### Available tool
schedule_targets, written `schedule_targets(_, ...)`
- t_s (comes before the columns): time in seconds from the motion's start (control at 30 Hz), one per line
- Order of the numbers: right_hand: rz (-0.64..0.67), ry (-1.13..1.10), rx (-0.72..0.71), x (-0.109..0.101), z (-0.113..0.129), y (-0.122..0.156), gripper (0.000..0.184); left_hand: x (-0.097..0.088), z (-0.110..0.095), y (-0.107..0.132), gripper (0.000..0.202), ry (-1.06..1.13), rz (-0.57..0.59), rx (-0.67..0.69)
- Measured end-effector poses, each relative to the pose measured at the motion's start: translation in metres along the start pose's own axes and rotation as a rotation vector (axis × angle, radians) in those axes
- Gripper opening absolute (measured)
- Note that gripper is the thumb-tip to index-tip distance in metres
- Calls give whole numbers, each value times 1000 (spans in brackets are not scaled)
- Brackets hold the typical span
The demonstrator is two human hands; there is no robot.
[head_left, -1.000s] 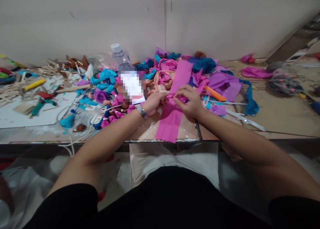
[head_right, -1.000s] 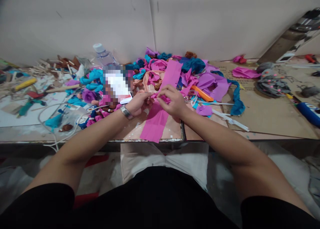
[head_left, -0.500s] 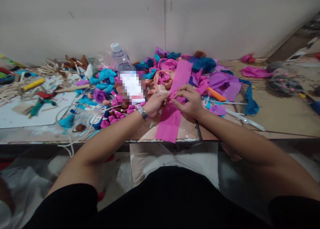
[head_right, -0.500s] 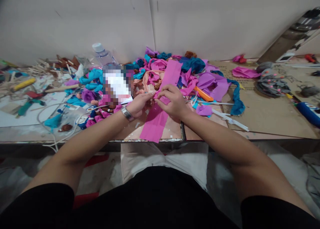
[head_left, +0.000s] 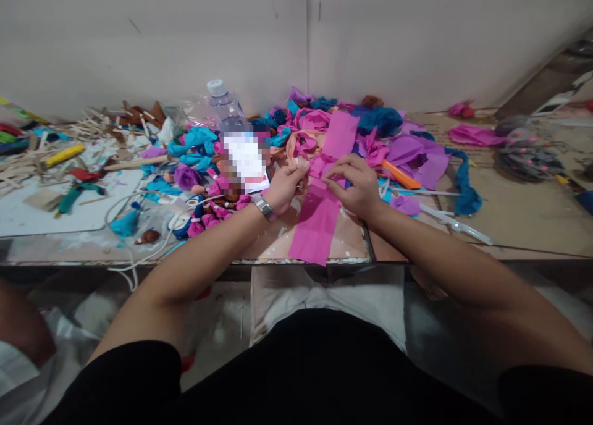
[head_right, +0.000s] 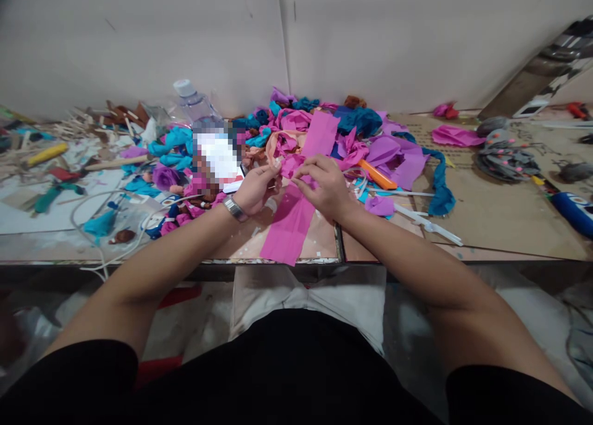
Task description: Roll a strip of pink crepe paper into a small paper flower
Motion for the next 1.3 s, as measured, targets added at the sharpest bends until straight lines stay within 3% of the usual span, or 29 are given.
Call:
schedule_targets(0.3,148,-149,237,11,-8,1,33,12,-11,4,53,156,85,37)
schedule_targets(0.53,166,-293,345,18,-16,5,27,11,-4,3,52,154,138,64)
schedule_targets(0.87,130,-249,334,16,-13,3,23,10,-5,2,55,137,177,154)
schedule_targets(1.3,31,-227,315,10,-16,2,28,6,-2,0,51,82,146,199)
Point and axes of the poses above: each hand's wrist, its own y-axis away from the middle knuckle, its own x-axis out of the palm, z = x × y, the point moved 6 cm from there along -y, towards the middle knuckle, and after that the axes turned 13 degrees about x, right-handed, at the moved point
